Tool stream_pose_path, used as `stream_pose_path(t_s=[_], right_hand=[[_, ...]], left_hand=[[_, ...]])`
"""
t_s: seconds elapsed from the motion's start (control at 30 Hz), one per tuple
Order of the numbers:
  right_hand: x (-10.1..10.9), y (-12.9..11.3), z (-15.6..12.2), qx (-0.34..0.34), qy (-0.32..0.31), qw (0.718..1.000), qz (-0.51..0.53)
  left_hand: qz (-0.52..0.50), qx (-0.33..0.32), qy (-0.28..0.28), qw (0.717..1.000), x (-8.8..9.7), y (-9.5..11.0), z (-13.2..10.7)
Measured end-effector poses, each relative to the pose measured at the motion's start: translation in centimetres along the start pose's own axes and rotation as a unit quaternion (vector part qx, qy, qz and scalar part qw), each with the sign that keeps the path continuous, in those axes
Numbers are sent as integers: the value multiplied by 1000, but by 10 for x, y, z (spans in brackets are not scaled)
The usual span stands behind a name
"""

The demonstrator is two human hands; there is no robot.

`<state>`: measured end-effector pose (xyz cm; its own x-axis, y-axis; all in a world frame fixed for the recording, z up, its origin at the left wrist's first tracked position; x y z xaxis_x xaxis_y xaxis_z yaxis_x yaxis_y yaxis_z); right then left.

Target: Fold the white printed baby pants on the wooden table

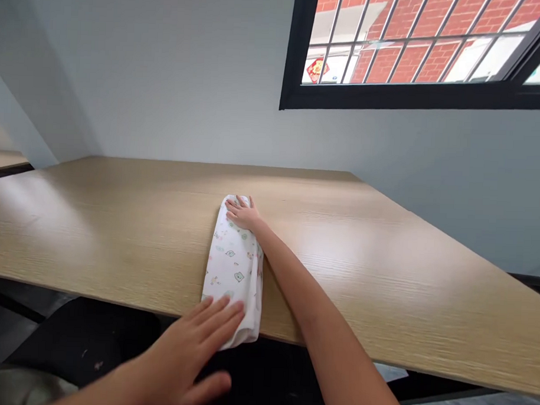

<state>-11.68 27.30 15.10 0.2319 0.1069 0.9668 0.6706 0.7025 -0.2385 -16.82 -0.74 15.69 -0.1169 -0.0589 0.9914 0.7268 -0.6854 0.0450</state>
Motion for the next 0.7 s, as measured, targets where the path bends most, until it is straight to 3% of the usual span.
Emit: stream_pose_path(t_s=[0.07,0.17,0.23,0.37,0.5,0.6,0.7], right_hand=[[4,-3,3,-5,-7,1000,7],[15,-18,-18,29,-40,998,38],[21,-34,-52,64,-78,992,77],[21,-80,-153,148,-118,976,104],[10,-122,-232,237,45,971,6],[6,-143,-258,237,144,959,-67],[21,-162,-269,249,172,953,-30]], left_hand=[[19,-18,-1,1000,0,9,-21],[55,-7,41,998,-1,-5,-32],[74,1,102,992,0,-19,-30],[68,-17,192,979,7,-33,-21],[36,-29,218,975,18,-29,-8],[20,-33,223,974,27,-16,-8],[-27,-44,226,973,40,2,-21]])
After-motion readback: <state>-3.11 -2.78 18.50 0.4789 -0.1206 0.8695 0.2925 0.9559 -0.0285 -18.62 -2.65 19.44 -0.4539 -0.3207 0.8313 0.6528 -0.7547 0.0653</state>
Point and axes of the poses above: each hand's wrist, its own z-axis towards the middle knuckle, its own x-axis out of the back of the hand, y = z × x, the point moved 4 cm from there along z, towards the middle knuckle, and after that the axes turned 10 degrees about z, right-handed, at the moved point
